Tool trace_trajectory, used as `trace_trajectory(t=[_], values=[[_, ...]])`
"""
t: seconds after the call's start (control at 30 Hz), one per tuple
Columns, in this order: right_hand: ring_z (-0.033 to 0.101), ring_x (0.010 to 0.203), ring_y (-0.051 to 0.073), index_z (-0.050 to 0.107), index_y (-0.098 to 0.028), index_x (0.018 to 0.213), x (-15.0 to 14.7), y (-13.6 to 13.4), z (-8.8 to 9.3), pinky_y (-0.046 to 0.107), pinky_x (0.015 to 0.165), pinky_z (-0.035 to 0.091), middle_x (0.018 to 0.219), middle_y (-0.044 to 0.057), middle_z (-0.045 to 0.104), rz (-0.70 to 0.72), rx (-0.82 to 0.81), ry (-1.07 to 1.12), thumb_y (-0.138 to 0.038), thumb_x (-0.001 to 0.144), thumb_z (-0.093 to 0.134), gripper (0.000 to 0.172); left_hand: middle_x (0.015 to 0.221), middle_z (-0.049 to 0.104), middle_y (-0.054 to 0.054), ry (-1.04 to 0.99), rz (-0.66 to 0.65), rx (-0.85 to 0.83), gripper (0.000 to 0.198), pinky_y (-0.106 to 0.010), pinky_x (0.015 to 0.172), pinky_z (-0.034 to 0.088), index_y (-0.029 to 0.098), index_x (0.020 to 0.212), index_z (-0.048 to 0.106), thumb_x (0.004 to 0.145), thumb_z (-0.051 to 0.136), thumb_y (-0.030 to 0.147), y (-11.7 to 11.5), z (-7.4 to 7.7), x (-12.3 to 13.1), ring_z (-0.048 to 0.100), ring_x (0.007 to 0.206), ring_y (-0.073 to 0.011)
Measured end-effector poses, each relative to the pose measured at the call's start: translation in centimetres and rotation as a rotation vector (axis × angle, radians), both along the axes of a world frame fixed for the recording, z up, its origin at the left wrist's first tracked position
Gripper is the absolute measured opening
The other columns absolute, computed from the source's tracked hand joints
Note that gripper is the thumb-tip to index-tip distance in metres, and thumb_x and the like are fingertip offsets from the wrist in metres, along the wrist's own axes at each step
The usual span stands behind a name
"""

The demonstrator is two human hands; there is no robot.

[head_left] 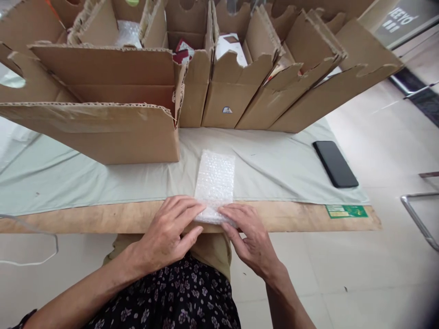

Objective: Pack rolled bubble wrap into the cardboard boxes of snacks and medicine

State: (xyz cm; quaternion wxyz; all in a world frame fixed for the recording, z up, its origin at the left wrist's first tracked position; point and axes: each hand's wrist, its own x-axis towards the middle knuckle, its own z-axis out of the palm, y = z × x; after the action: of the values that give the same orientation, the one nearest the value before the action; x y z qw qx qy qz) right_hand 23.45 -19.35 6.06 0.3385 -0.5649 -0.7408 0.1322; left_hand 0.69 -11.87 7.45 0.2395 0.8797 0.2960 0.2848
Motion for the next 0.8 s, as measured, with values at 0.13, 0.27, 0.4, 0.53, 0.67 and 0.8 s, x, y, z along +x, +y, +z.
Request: trace_trajectory(t=[0.13, 0.27, 0.4, 0.53, 0.67, 0.8], values=[[0.068, 0.115, 0.026, 0.061, -0.025, 0.135, 0.1, -0.5, 0.0, 0.046, 0.096, 0.057, 0.121, 0.01, 0.073, -0.148, 0.072, 0.021, -0.02, 0.099, 0.062, 0.036, 0.1, 0.076, -0.007, -0.018, 0.061, -0.074, 0.028, -0.039, 0.083, 0.057, 0.018, 0.127, 0.062, 0.1, 0.055, 0.013, 1.1, -0.9, 1.1, 0.068, 0.089, -0.0213], [0.064, 0.123, 0.032, 0.06, -0.025, 0.138, 0.2, -0.6, -0.6, 0.051, 0.099, 0.053, 0.132, 0.013, 0.069, -0.195, 0.201, -0.127, -0.02, 0.094, 0.069, 0.045, 0.09, 0.074, -0.006, 0.046, 0.146, -0.002, 0.025, -0.039, 0.079, 0.058, 0.017, 0.122, 0.065, 0.098, 0.058, 0.017, 3.0, -2.1, 2.6, 0.067, 0.081, -0.0216], [0.062, 0.128, 0.032, 0.063, -0.023, 0.132, 0.1, 0.3, -1.0, 0.05, 0.098, 0.052, 0.135, 0.011, 0.071, -0.094, 0.122, -0.252, -0.016, 0.097, 0.062, 0.036, 0.104, 0.073, -0.011, 0.055, 0.198, 0.053, 0.023, -0.043, 0.086, 0.058, 0.015, 0.121, 0.066, 0.099, 0.058, 0.02, 3.2, -2.1, 2.6, 0.068, 0.096, -0.0259], [0.068, 0.11, 0.025, 0.062, -0.023, 0.133, 0.2, 1.1, -0.5, 0.045, 0.093, 0.054, 0.117, 0.008, 0.077, -0.084, 0.093, -0.116, -0.014, 0.1, 0.057, 0.034, 0.124, 0.069, -0.014, -0.005, 0.077, 0.009, 0.033, -0.046, 0.101, 0.053, 0.016, 0.13, 0.061, 0.098, 0.063, 0.023, 1.6, -0.7, 1.4, 0.063, 0.117, -0.0281], [0.069, 0.101, 0.024, 0.062, -0.026, 0.135, 0.4, 0.7, 0.0, 0.043, 0.087, 0.057, 0.112, 0.006, 0.076, -0.086, 0.009, -0.007, -0.021, 0.102, 0.057, 0.033, 0.11, 0.075, -0.008, -0.044, 0.015, -0.034, 0.03, -0.041, 0.094, 0.053, 0.019, 0.128, 0.061, 0.099, 0.057, 0.012, 1.3, -0.6, 1.3, 0.067, 0.104, -0.0229], [0.064, 0.121, 0.03, 0.058, -0.025, 0.14, 0.1, 0.2, -0.3, 0.049, 0.098, 0.053, 0.131, 0.012, 0.069, -0.207, 0.134, -0.119, -0.023, 0.099, 0.062, 0.041, 0.096, 0.075, -0.007, 0.001, 0.127, 0.028, 0.023, -0.041, 0.084, 0.055, 0.017, 0.121, 0.066, 0.1, 0.057, 0.017, 3.3, -2.1, 3.0, 0.067, 0.088, -0.0229]])
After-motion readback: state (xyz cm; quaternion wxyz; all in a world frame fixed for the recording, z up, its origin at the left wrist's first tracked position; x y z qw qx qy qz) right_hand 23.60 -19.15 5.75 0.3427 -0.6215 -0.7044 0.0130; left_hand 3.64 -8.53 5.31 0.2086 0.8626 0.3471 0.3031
